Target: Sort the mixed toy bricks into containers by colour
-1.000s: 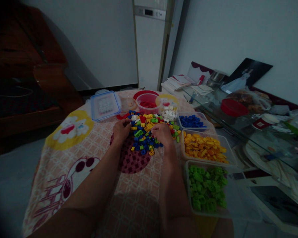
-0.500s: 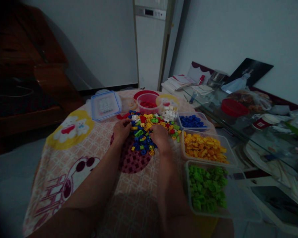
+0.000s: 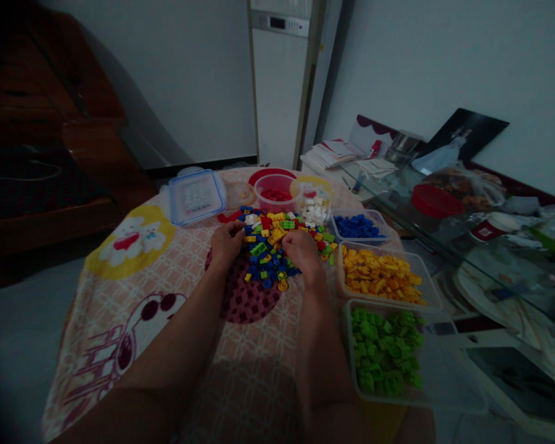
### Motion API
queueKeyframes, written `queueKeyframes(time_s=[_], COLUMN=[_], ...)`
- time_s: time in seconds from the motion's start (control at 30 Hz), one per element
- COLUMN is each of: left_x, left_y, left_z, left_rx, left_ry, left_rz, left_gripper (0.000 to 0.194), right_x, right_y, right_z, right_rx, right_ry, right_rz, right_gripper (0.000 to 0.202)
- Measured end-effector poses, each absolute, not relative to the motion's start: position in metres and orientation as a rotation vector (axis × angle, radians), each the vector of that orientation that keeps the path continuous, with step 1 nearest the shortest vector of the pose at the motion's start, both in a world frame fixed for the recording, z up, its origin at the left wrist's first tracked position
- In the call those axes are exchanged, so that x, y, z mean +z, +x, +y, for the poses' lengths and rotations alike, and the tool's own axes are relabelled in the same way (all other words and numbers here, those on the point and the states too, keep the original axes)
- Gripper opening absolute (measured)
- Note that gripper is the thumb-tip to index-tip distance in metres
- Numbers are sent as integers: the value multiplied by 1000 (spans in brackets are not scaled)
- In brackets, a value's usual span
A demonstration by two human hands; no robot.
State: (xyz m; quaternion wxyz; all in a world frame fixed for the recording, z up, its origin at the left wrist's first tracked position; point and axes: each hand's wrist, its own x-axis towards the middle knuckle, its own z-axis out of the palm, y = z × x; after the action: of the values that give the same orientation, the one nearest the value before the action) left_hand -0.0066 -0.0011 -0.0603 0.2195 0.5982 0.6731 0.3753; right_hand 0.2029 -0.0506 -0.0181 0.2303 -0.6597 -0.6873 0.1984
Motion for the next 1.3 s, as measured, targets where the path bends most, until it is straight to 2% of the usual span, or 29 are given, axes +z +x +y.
queueKeyframes(time_s=[0.23, 0.4, 0.6, 0.93, 1.03, 1.13, 1.2, 1.3], left_x=[-56, -56, -61, -62, -61, -61, -61, -62], left_y=[-6, -6, -7, -7, -7, -7, -7, -7], left_z=[-4, -4, -2, 0, -1, -1, -1, 0], left_rx=[1041, 1040, 1056, 1054, 1059, 1062, 1059, 1054], left_ry=[1656, 1658, 1664, 1666, 1661, 1662, 1663, 1657], left_rz=[1856, 1865, 1851, 1845, 1840, 1832, 1839, 1845], left_gripper=[31, 31, 30, 31, 32, 31, 31, 30], right_x=[-16, -13, -5, -5, -11, -17, -19, -21], right_y=[201, 198, 189, 189, 196, 203, 208, 220], right_z=[-54, -54, -56, -58, -57, -53, -50, -45], right_rx=[634, 551, 413, 436, 652, 862, 844, 639], right_ry=[-1881, -1919, -2029, -1993, -1906, -1796, -1705, -1572], right_rz=[-1966, -2139, -2248, -2244, -2018, -1540, -1209, -835], right_gripper=[25, 20, 23, 27, 27, 23, 25, 35])
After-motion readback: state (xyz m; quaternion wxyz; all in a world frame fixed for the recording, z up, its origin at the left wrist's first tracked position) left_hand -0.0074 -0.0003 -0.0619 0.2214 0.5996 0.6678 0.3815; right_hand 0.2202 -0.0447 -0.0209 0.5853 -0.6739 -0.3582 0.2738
